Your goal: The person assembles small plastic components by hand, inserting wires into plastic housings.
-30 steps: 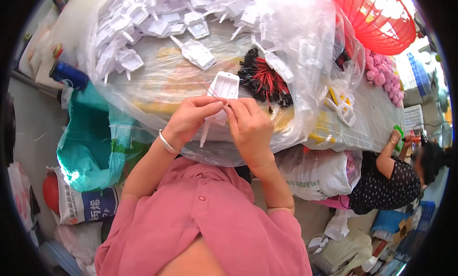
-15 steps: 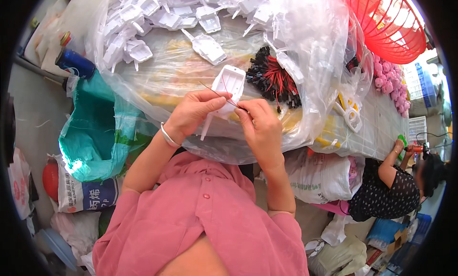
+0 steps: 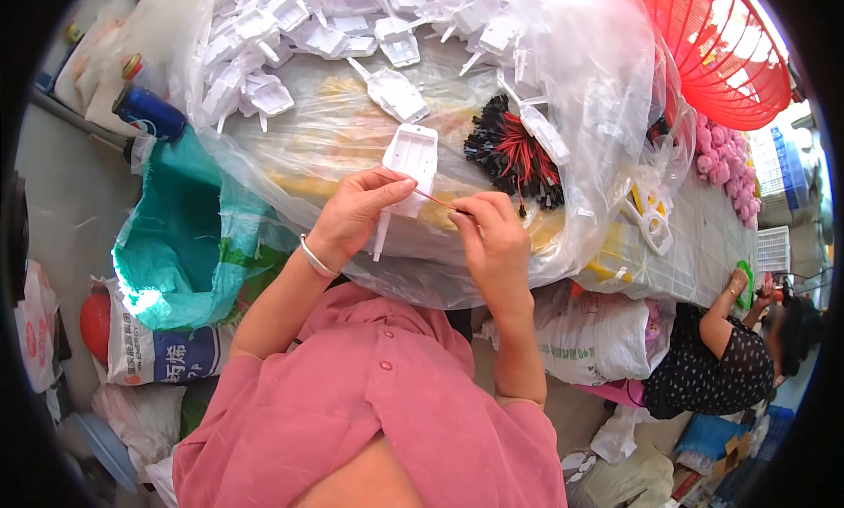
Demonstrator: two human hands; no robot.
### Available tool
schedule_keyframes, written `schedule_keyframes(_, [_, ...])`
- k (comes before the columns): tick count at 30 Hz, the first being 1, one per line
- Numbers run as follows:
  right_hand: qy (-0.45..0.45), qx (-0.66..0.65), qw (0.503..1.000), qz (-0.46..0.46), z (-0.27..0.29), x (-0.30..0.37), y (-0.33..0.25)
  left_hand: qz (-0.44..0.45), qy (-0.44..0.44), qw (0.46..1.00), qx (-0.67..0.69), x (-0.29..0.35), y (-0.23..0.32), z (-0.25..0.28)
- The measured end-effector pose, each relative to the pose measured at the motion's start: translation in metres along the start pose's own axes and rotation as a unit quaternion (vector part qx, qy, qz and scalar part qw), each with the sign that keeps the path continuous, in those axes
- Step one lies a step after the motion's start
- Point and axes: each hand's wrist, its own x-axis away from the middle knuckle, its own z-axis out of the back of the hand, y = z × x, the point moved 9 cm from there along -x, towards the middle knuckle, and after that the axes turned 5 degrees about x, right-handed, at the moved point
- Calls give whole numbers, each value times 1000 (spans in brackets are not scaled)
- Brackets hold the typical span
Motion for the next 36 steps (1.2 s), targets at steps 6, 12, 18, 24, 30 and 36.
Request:
schedule_keyframes(6, [-13,-14,1000,-3,6,-11,20,-120,-4,988,-102,1,26,2])
schedule_keyframes(12, [0,66,992,108,-16,-17,-23,-85,1,994,-69,2,16,-5])
schedule_keyframes(18, [-12,-46,999,23,-29,-18,-13,-52,-6,997,-55,1,10,-6])
schedule_keyframes(24, [-48,-72,996,-22,-24,-23,-8,-89,-31,984,-151,4,24,-5])
schedule_keyframes(30, [-55,-112,992,-5,-25,-23,-4,-125,-43,963,-235,8,33,-11])
schedule_keyframes(36, [-5,-165,985,-43,-9,-22,7,-146,-5,956,-256,10,40,2])
